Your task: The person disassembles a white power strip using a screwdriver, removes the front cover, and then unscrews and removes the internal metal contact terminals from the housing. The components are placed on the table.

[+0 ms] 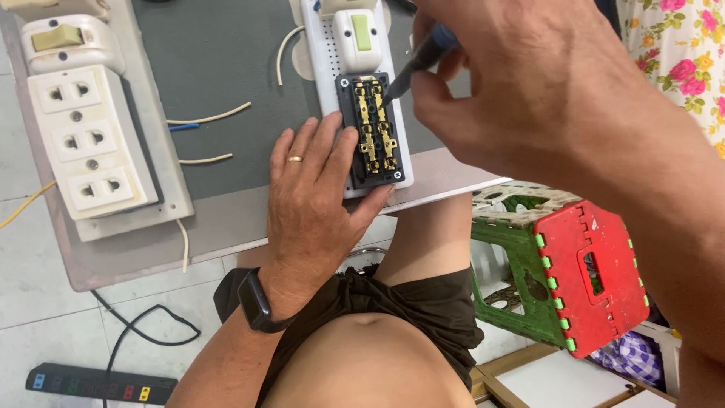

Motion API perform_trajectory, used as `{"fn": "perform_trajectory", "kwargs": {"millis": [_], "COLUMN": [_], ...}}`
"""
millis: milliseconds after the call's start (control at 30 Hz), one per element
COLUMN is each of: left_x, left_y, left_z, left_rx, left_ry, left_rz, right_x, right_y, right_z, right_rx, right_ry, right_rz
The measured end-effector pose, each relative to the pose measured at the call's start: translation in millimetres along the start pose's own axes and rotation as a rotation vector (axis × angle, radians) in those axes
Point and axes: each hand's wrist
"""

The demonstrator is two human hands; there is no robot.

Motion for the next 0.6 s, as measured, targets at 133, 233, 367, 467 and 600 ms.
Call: {"fn": "perform_trajectory", "kwargs": {"millis": [133, 233, 367, 467, 600], "left_x": [0.0, -1.2, 0.3, -0.4, 0.5], "left_y": [-0.9, 1.3, -0.3, 0.4, -1.1], "left_z": [-0.7, -2.0, -0.5, -1.3, -0.8], "left_rx": [0.000, -0.003, 0.004, -0.001, -0.006], "left_ry": [0.009, 0.017, 0.019, 0.013, 0.019], "left_rz": [-0.007, -0.010, -0.004, -0.001, -0.001], "right_x": [3.6, 5.4, 11.2, 12.5, 7.8], "right_y": [-2.4, -10.3, -12.7, -11.5, -8.3], "right_z": [-2.6, -9.2, -10.8, -10.6, -6.3], "right_rx": [0.115, 0.129, 0.103, 0.116, 0.004], "right_ry": [0.045, -0.008, -0.116, -0.168, -0.063], "right_rz": [-0.046, -0.107, -0.119, -0.117, -0.135]}}
Point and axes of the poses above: each hand's wrist, its own x-axis away from the middle knuckle, its own y-axis out of the back of the hand, z = x × y, and after that the axes turned 11 degrees about z, right-handed
